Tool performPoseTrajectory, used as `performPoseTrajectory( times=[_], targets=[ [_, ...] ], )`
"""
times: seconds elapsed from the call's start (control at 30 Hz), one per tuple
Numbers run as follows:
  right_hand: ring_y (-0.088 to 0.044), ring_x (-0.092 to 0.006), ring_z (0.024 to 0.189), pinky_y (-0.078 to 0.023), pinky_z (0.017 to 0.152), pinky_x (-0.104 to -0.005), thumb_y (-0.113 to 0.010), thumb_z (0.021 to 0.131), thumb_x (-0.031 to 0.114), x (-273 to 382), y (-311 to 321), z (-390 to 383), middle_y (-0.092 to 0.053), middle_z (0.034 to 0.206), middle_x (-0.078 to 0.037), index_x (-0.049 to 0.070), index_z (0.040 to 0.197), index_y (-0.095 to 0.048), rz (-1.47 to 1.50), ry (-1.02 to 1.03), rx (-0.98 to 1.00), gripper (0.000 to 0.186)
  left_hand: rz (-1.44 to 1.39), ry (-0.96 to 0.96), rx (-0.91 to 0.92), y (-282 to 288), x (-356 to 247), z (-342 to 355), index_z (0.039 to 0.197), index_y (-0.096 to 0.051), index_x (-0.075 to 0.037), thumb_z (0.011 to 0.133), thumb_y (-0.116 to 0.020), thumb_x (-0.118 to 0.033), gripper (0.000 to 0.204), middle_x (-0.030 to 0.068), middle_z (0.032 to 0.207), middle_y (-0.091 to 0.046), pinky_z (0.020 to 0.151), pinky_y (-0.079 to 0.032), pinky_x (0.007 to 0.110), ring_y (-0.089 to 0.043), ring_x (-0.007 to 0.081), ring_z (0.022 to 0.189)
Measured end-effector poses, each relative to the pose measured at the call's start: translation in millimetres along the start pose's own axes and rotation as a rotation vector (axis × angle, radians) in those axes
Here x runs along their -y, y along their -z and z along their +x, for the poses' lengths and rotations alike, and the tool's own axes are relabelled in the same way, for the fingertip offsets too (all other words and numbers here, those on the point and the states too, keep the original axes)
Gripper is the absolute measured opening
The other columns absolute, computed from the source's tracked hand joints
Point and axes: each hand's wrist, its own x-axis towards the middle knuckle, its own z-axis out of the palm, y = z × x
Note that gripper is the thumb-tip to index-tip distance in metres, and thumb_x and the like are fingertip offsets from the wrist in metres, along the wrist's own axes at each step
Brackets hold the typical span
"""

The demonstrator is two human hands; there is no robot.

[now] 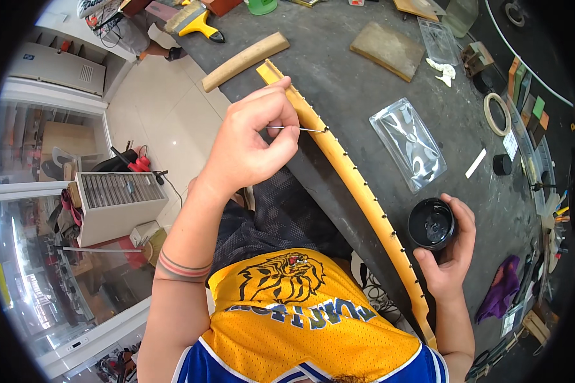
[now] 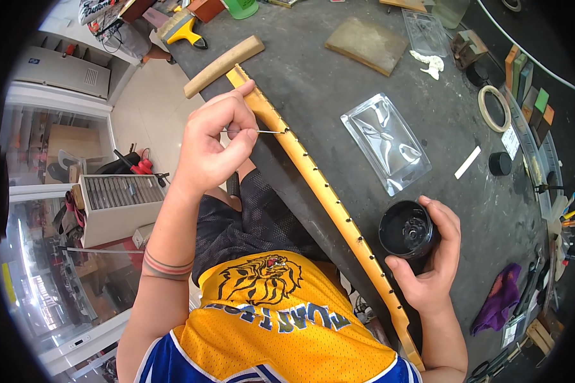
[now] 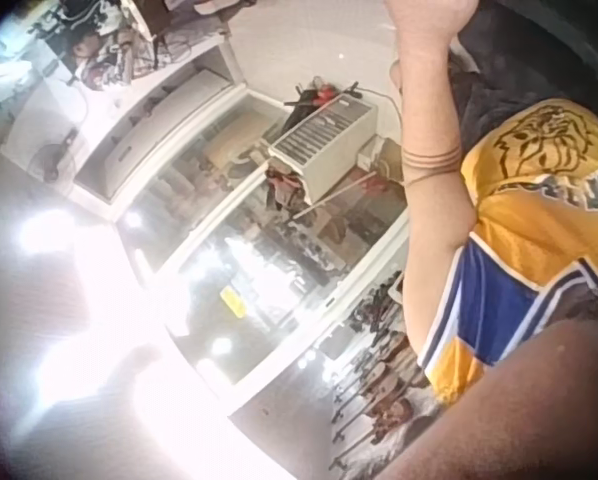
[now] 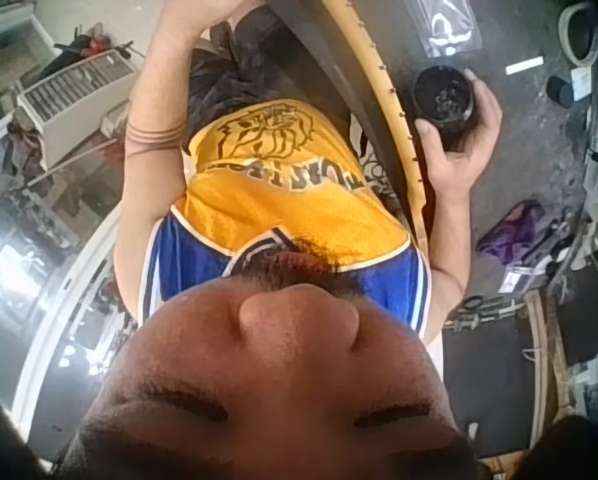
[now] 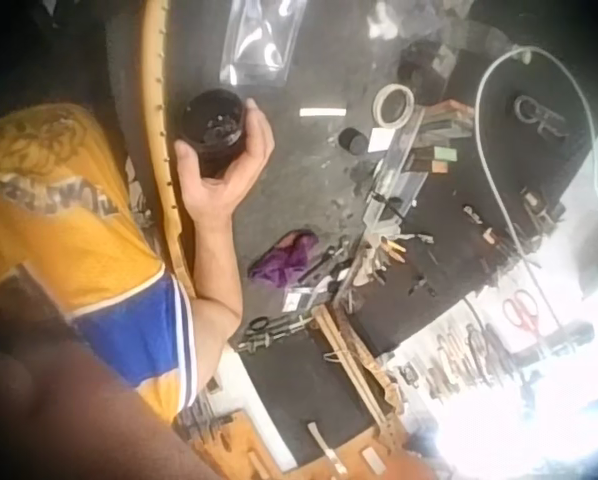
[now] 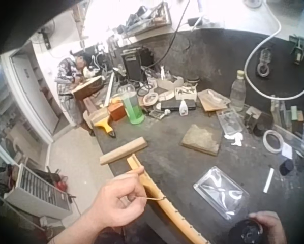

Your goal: The person dips a needle into a container of liquid, applies dots along the side of a guitar neck, and brushes the guitar neck with a hand brush.

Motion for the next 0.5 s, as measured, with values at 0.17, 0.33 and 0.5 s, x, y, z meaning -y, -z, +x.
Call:
performPoseTrajectory(
  times=[0.17,0.33,0.5],
  targets=[
    [-0.055,-0.0352,0.148,-0.043,0.127,-0.0464,-0.096,0.087,0.027,0.3,0.2,1.3,-0.054,0.158,-0.024,-0.002,0.161,-0.049,0.0,-0.004,0.001,0.092,0.024,-0.01,-0.018,-2.5,0.6,1.7,0.082,-0.063,-0.002,0.083,-0.066,0.003,0.007,0.0003,0.071,-0.05,0.129,-0.046,0.062,-0.052,0.0159,0.069],
    [-0.055,-0.0352,0.148,-0.044,0.127,-0.0467,-0.096,0.087,0.027,0.8,0.3,0.5,-0.054,0.158,-0.024,-0.001,0.161,-0.049,0.007,-0.011,0.0,0.092,0.016,-0.018,-0.048,-3.4,3.8,1.0,0.082,-0.062,-0.002,0.082,-0.067,0.003,0.007,0.0012,0.072,-0.05,0.127,-0.049,0.061,-0.052,0.0166,0.069],
    [-0.055,-0.0353,0.148,-0.044,0.127,-0.0468,-0.096,0.087,0.027,-1.7,-0.4,1.0,-0.054,0.158,-0.024,-0.001,0.161,-0.049,0.014,0.0,0.002,0.092,0.04,-0.012,-0.074,-5.2,0.6,-0.1,0.082,-0.062,-0.002,0.082,-0.067,0.003,0.007,0.0014,0.072,-0.049,0.126,-0.05,0.061,-0.052,0.0168,0.069]
  ],
)
